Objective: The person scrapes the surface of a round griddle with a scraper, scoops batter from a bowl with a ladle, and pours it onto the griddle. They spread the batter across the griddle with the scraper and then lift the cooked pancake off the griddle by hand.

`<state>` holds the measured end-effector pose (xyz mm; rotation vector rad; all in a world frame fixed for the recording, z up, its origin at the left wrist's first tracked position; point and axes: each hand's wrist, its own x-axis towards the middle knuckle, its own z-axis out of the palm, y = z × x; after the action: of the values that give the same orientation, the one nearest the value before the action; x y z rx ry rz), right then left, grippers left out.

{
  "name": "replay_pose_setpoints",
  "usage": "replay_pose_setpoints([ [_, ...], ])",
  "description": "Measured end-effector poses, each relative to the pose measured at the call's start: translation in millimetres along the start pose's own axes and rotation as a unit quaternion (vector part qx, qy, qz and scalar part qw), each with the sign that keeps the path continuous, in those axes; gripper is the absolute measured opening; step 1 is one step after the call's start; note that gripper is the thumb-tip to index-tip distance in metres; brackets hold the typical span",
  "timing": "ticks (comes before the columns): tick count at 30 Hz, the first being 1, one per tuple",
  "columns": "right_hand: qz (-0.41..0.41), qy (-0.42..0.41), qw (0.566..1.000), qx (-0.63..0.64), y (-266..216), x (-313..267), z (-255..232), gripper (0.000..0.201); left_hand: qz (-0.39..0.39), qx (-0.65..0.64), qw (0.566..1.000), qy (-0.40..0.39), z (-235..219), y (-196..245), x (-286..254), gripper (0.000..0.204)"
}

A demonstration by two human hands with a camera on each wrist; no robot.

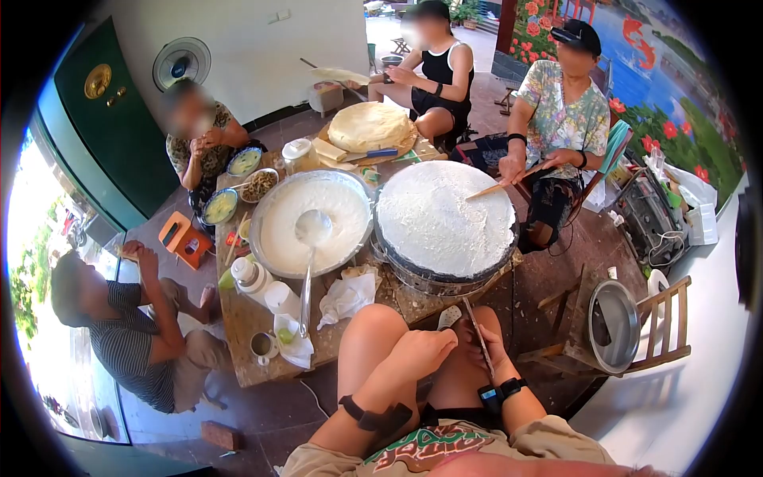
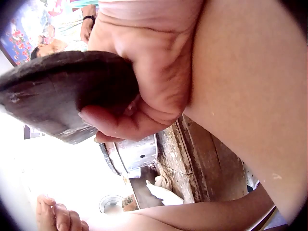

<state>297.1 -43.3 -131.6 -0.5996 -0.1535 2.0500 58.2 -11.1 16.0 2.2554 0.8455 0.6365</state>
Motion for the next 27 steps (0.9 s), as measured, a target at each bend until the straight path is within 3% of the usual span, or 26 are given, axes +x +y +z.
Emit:
replay_pose_setpoints([
  [19, 0.003, 0.001, 1.0, 0.019, 2, -1, 4, 0.039, 0.004, 0.012, 1.0, 0.003, 0, 0, 1, 0.01],
  [23, 0.004, 0.006, 1.0, 0.009, 4, -1, -15, 0.04, -0.006, -0.012, 1.0, -0.012, 0, 3, 4, 0.01],
  [27, -0.011, -0.008, 1.0, 0.02, 3, -4, 8, 0.041, -0.014, -0.01, 1.0, -0.009, 2, 4, 5, 0.008],
])
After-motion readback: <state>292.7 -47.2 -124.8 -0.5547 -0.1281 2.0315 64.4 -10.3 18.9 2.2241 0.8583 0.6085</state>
